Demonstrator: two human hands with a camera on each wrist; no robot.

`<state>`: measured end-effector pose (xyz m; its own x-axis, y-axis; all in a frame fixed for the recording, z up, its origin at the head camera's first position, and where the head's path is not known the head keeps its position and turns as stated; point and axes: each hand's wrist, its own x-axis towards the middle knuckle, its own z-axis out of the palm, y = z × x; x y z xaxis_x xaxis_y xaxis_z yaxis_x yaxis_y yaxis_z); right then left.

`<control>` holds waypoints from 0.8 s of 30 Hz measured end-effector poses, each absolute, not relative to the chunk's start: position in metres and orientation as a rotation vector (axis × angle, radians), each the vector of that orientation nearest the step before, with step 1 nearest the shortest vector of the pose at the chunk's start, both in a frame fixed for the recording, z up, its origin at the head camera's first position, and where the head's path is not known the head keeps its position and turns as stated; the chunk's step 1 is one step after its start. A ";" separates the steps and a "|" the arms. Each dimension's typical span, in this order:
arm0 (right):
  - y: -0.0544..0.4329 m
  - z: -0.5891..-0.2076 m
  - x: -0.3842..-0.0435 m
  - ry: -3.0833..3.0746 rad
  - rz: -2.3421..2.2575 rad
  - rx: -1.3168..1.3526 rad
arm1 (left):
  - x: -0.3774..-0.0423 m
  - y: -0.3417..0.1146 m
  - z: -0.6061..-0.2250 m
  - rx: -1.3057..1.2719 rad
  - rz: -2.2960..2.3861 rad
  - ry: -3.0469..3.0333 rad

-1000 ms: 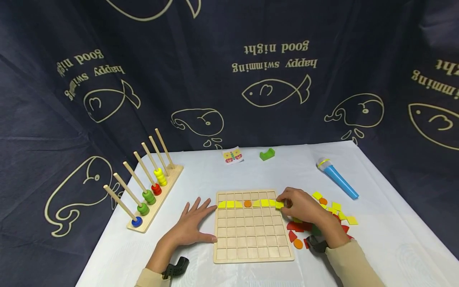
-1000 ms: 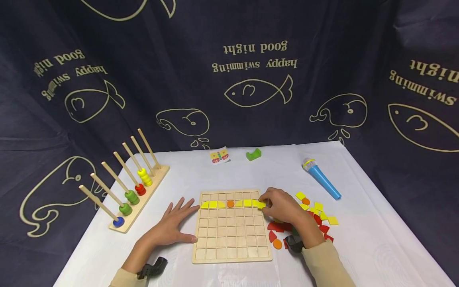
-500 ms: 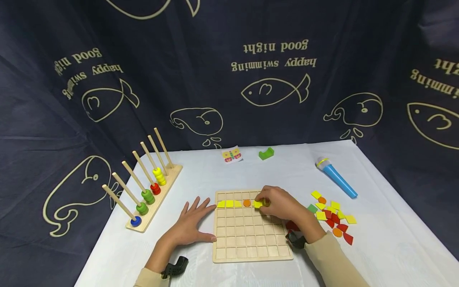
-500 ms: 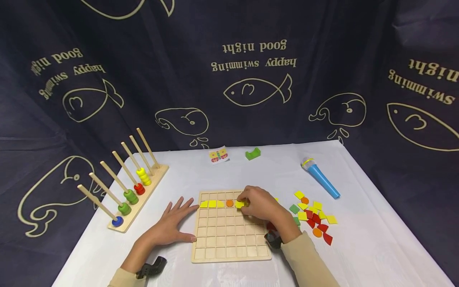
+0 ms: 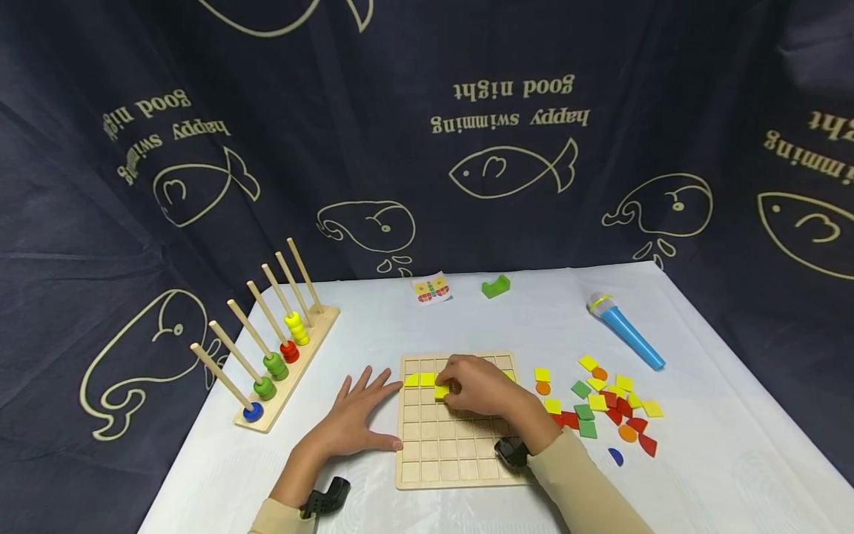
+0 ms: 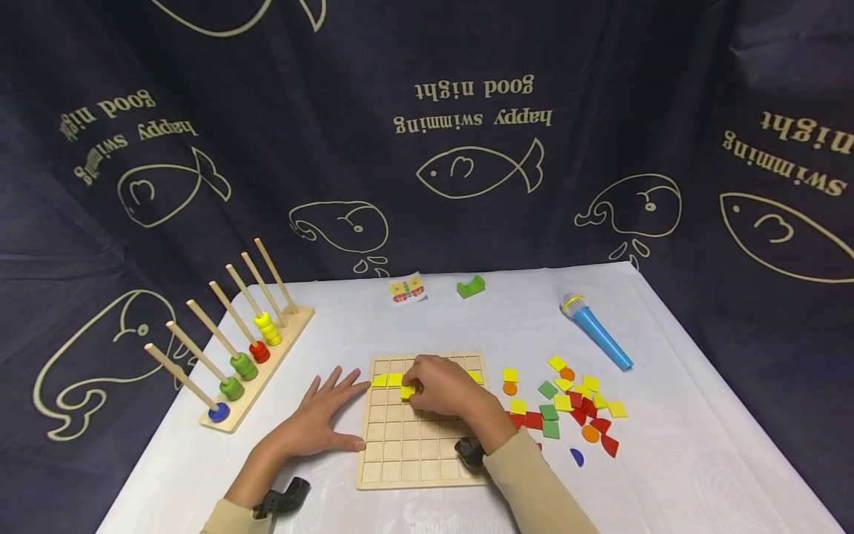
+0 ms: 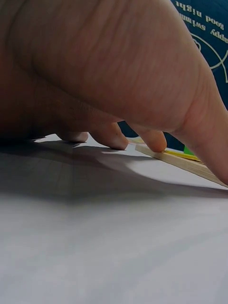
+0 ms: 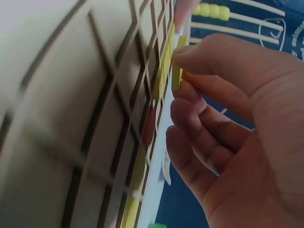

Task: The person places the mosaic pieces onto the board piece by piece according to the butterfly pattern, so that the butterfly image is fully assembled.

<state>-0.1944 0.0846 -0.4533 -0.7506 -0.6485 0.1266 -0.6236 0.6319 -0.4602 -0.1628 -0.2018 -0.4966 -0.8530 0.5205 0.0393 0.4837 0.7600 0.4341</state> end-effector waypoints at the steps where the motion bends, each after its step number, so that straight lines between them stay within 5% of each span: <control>1: 0.081 -0.454 -0.194 2.796 -0.744 -1.094 | -0.163 -0.202 -0.497 0.822 0.667 2.868; 24: 0.033 -0.463 -0.195 2.872 -0.556 -1.198 | -0.162 -0.201 -0.495 0.835 0.672 2.862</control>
